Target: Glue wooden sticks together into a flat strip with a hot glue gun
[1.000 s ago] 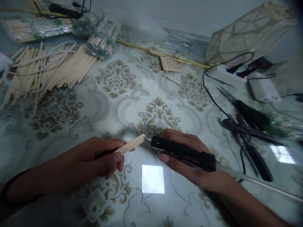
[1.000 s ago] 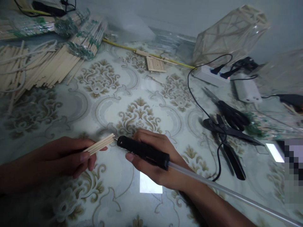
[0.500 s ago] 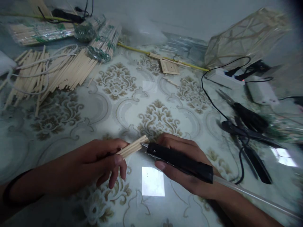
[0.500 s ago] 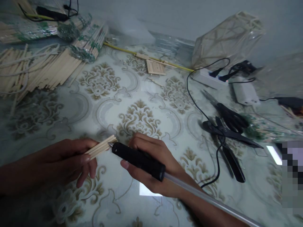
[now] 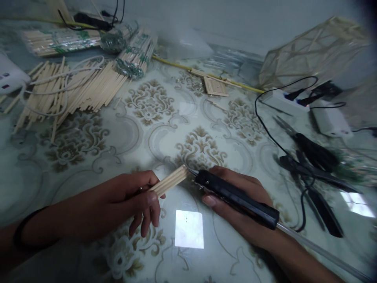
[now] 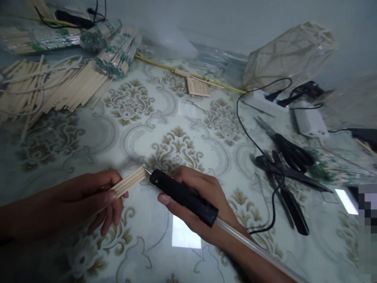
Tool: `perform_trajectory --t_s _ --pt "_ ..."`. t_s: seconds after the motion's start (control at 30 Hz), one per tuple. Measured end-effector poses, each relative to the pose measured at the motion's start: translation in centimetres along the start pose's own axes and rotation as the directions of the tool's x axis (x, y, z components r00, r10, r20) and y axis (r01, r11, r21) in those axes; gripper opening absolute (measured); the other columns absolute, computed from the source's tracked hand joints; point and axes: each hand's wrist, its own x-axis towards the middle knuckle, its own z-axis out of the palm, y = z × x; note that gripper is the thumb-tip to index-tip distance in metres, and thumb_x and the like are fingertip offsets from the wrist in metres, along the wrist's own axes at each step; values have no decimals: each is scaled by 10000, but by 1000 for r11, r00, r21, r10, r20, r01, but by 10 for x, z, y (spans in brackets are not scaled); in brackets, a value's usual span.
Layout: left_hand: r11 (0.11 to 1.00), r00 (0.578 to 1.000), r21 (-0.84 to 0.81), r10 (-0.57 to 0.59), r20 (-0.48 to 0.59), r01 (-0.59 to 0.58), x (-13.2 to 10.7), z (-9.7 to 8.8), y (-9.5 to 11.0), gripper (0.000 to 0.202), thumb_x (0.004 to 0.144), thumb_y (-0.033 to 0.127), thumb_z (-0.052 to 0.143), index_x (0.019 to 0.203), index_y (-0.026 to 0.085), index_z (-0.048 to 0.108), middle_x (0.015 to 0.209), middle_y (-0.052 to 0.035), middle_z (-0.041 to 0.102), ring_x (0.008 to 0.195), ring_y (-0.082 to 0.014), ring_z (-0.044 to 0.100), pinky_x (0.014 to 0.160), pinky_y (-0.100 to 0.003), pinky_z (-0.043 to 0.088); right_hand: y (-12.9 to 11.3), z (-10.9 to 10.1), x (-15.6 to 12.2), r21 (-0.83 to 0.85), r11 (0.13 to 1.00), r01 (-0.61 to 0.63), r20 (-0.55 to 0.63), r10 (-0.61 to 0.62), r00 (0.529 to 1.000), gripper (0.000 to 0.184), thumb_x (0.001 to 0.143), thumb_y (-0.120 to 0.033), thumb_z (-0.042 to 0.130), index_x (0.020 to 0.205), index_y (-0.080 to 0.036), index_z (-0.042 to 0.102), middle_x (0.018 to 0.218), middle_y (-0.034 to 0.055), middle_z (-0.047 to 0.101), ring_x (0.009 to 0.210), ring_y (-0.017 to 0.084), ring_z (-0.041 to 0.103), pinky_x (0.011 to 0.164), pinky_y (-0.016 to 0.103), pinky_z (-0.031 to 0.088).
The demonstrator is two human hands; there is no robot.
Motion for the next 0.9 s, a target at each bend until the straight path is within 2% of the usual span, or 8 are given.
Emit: perform_trajectory --t_s 0.13,0.3,0.43,0.53,0.63,0.73,0.8,0.9 --pt "1000 1000 11 7 1 -7 1 2 1 454 1162 580 549 971 186 668 899 -26 746 761 -137 724 718 -244 602 1 1 -3 -6 999 -49 -7 49 999 227 1038 -397 795 925 -275 640 781 -25 659 630 150 604 577 302 473" --pt "996 998 -74 -46 -29 44 1 3 -2 475 1126 624 606 912 200 624 739 14 703 592 -113 651 535 -193 550 2 -3 -5 117 980 -159 -8 161 987 206 1027 -315 796 1084 -310 598 847 -41 663 643 137 589 553 235 484" --pt "992 987 -90 -96 -125 85 0 0 -7 560 1064 699 666 821 203 567 662 38 674 474 -74 574 448 -148 478 5 -8 -5 318 927 -201 32 202 979 167 1070 -313 749 1068 -308 582 982 4 742 840 164 697 730 237 583" --pt "989 972 -64 -141 -186 131 0 -2 -9 603 1030 745 672 794 204 547 650 38 670 430 -61 530 398 -130 394 6 -10 -3 393 890 -231 42 233 971 185 1060 -368 782 1050 -308 607 1004 5 776 911 166 730 807 232 599" --pt "981 961 -83 -188 -204 174 1 -3 -7 601 1008 755 683 803 204 558 670 44 655 420 -53 498 382 -130 344 4 -10 0 343 904 -257 22 266 964 182 1043 -422 809 1022 -290 685 966 14 791 871 163 743 783 228 608" --pt "991 972 11 -132 -194 137 0 -4 -3 560 1041 725 646 846 201 610 677 52 610 442 -50 460 400 -141 339 5 -9 3 302 918 -256 3 267 964 288 1056 -538 765 988 -259 785 885 39 786 766 171 724 691 257 611" --pt "991 982 80 -88 -165 103 -4 -7 -2 558 1070 717 602 865 201 653 666 43 581 496 -72 470 441 -160 378 9 -8 4 320 910 -265 3 279 960 375 1059 -601 737 950 -248 805 819 42 783 708 176 713 632 272 600" --pt "995 985 9 -93 -146 95 -10 -10 -3 550 1051 755 618 966 221 719 749 6 616 632 -126 551 523 -206 459 18 -9 6 345 904 -254 -51 289 956 421 1034 -645 751 928 -241 802 725 27 758 639 174 689 586 287 582"
